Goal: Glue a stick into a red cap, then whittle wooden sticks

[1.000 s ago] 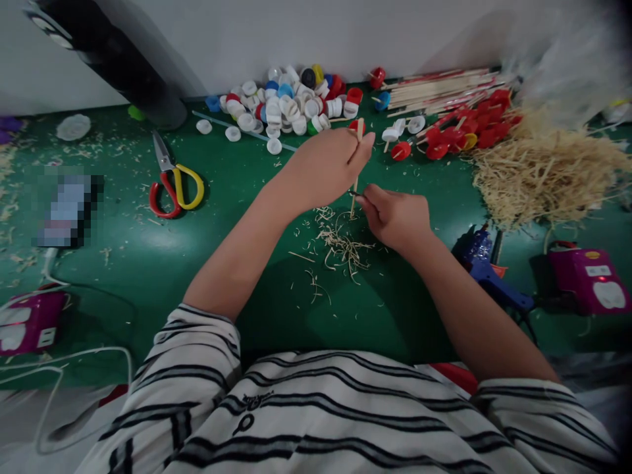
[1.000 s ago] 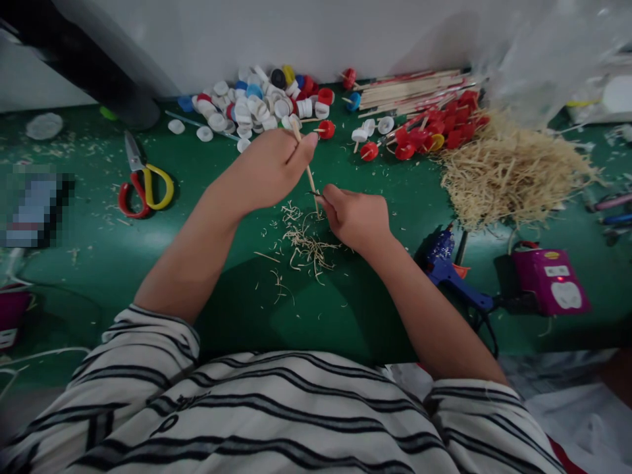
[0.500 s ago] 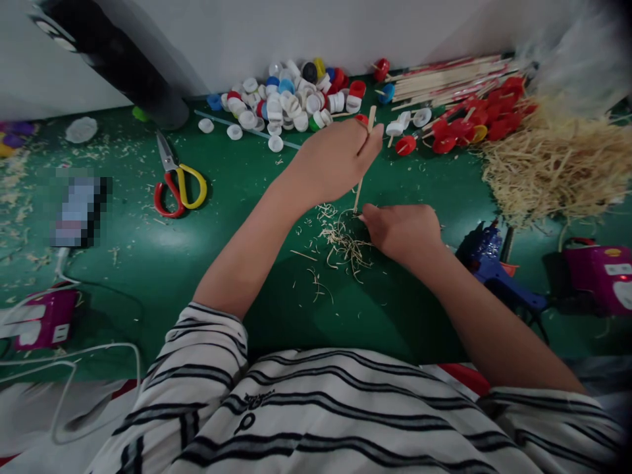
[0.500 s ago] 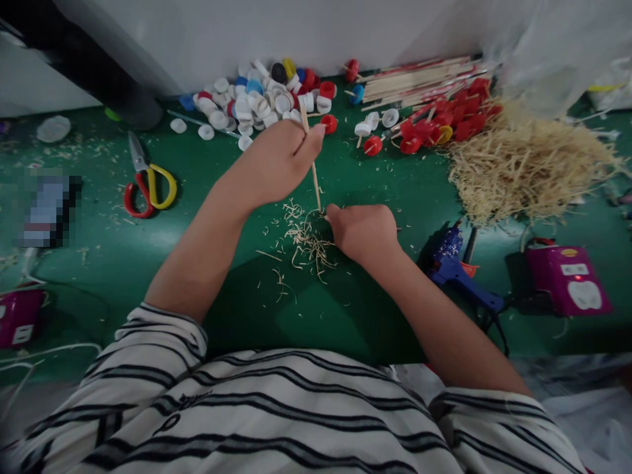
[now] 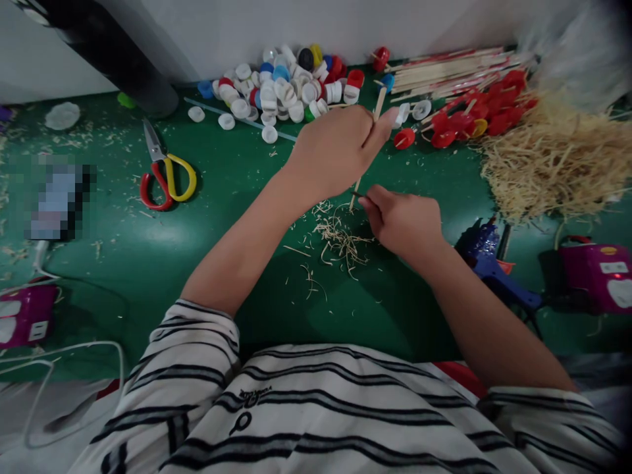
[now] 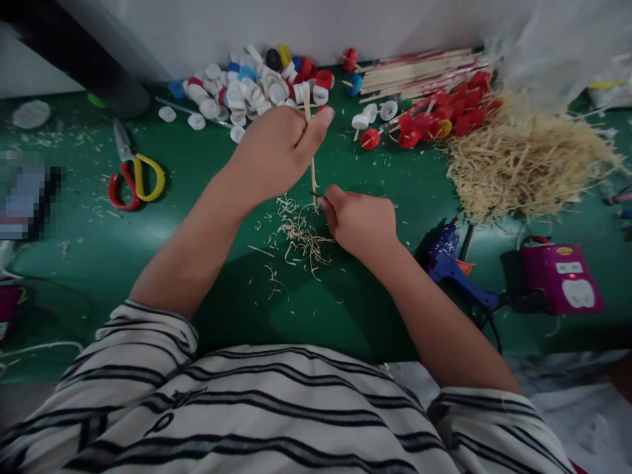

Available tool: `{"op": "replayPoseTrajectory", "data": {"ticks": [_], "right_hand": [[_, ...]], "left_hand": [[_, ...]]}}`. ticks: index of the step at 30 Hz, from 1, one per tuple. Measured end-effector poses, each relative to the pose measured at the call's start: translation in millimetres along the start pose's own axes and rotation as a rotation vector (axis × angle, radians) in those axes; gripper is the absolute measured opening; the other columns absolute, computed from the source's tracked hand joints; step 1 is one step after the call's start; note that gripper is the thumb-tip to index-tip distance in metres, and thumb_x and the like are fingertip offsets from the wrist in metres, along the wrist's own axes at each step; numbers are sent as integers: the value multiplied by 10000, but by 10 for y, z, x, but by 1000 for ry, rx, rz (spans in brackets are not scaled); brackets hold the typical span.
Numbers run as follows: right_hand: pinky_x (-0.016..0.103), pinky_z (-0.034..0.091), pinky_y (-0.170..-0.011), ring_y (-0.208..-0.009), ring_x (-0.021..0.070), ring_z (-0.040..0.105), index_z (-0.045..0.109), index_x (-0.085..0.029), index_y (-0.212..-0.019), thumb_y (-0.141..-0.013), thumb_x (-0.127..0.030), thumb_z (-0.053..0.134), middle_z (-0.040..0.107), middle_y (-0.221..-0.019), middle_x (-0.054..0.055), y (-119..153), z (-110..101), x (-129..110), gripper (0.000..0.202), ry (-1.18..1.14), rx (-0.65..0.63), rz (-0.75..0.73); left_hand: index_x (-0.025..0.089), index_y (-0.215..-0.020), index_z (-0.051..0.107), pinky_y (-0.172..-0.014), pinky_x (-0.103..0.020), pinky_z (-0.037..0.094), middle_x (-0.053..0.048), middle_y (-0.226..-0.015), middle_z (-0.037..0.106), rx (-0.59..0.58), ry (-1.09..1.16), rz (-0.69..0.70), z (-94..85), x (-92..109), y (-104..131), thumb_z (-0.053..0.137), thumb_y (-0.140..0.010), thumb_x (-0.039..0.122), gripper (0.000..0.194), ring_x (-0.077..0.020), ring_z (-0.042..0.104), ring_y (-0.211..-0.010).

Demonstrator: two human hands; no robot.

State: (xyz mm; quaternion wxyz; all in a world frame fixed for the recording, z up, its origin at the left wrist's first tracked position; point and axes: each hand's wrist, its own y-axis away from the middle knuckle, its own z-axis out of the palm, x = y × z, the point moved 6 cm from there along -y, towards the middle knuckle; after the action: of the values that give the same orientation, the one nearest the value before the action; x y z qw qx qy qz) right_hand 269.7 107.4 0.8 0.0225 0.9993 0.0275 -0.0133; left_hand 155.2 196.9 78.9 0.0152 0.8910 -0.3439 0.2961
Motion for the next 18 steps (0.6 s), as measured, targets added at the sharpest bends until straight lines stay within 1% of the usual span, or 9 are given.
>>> {"op": "replayPoseTrajectory", "data": {"ticks": [3,5,7,10,13,15,18], "right_hand": [[356,220,-657,-772,235,595,690,-197,-1179,-1139,-487,166,750,-966,137,-47,-36,-11,600,-14,51,1],[359,235,-667,-790,245,602,690,-200,-1205,-1139,-489,165,748,-977,139,-85,-24,-9,603,-16,56,-3],[360,241,-670,-782,249,605,699,-204,-1221,-1136,-489,169,748,-958,137,-110,9,-5,608,-12,47,-14],[356,227,-661,-741,243,610,717,-219,-1224,-1130,-483,192,751,-900,126,-105,76,-10,595,25,0,-36],[354,218,-655,-722,241,628,739,-240,-1213,-1121,-449,241,763,-870,123,-61,137,-55,548,87,-77,-77],[355,225,-655,-721,241,640,750,-249,-1203,-1110,-411,278,772,-863,127,-39,150,-85,508,120,-110,-87],[353,227,-647,-702,234,645,753,-249,-1187,-1101,-382,303,774,-849,130,-36,129,-110,477,139,-122,-83]], "left_hand": [[263,-622,296,-699,-430,279,-40,-615,342,9,-11,5,18,13,-11,179,-1078,710,649,-204,397,-616],[258,-623,289,-694,-422,273,-31,-606,320,24,-13,5,14,-5,-23,190,-1076,717,653,-189,365,-596],[259,-620,289,-706,-417,270,-25,-604,297,40,-1,-1,1,-46,-34,218,-1086,689,637,-189,352,-603],[274,-607,267,-723,-414,258,-10,-606,266,33,54,-7,-11,-111,-40,262,-1100,654,622,-185,324,-620],[292,-606,231,-715,-405,255,2,-596,247,13,80,6,-12,-110,-27,258,-1099,682,629,-167,267,-621],[290,-614,257,-734,-399,274,-4,-601,263,-5,52,-3,-5,-83,-10,237,-1105,677,626,-171,297,-647],[278,-634,301,-759,-393,292,-22,-626,308,-41,9,-29,16,-35,16,201,-1099,692,631,-194,362,-686]]}}
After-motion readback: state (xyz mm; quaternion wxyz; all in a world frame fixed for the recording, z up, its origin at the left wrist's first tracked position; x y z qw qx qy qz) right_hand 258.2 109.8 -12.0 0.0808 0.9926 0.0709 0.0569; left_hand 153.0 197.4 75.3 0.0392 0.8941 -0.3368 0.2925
